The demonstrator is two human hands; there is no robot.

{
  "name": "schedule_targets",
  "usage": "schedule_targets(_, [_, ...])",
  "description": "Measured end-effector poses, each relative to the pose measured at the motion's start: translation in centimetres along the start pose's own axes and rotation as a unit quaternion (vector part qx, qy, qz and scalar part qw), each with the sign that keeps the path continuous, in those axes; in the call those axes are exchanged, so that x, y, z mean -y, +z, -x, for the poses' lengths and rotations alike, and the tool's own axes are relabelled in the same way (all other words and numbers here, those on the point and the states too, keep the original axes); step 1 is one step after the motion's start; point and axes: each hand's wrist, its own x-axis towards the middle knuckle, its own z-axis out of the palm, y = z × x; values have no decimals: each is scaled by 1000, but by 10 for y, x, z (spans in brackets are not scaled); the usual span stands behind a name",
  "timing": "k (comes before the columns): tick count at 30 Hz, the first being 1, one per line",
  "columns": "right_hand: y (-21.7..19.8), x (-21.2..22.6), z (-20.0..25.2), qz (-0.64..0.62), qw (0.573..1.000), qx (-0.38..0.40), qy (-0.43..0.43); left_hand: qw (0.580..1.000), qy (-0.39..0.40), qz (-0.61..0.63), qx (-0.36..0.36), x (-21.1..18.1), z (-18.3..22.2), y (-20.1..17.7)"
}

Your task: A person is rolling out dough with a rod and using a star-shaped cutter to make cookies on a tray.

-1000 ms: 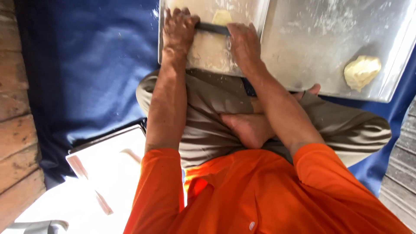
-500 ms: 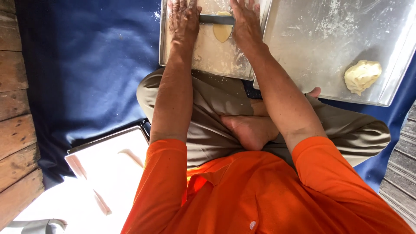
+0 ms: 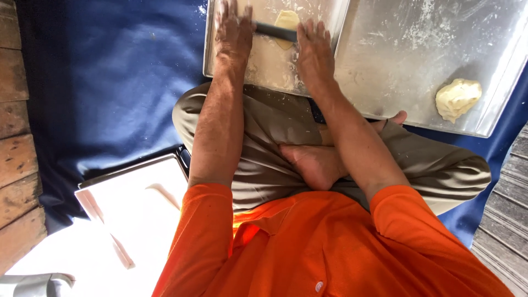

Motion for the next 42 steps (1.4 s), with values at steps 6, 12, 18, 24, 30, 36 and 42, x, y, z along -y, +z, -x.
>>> schedule_targets(6, [1, -18, -40, -42, 996, -78, -32, 985, -34, 79, -151, 3, -30, 7])
schedule_targets(12, [-17, -17, -57, -70, 996, -48, -30, 917, -103, 342, -179, -22, 28, -142])
schedule_targets(18, [-10, -30, -63, 34, 992, -59, -105, 948, 11, 193, -253, 9, 61, -139])
schedule_targets(24, [-77, -51, -8, -298, 935, -192, -21, 975, -141, 160, 54, 26, 64, -81])
schedule_targets(30, [-117, -133, 101, -115, 978, -88, 150, 987, -118, -18, 106, 25, 57, -47])
schedule_targets(36, [-59, -209, 166, -95, 958, -61, 265, 990, -119, 16, 80, 17, 46, -47])
schedule_targets(42, [-62, -196, 166, -66, 956, -50, 282, 990, -37, 139, 16, -16, 49, -56])
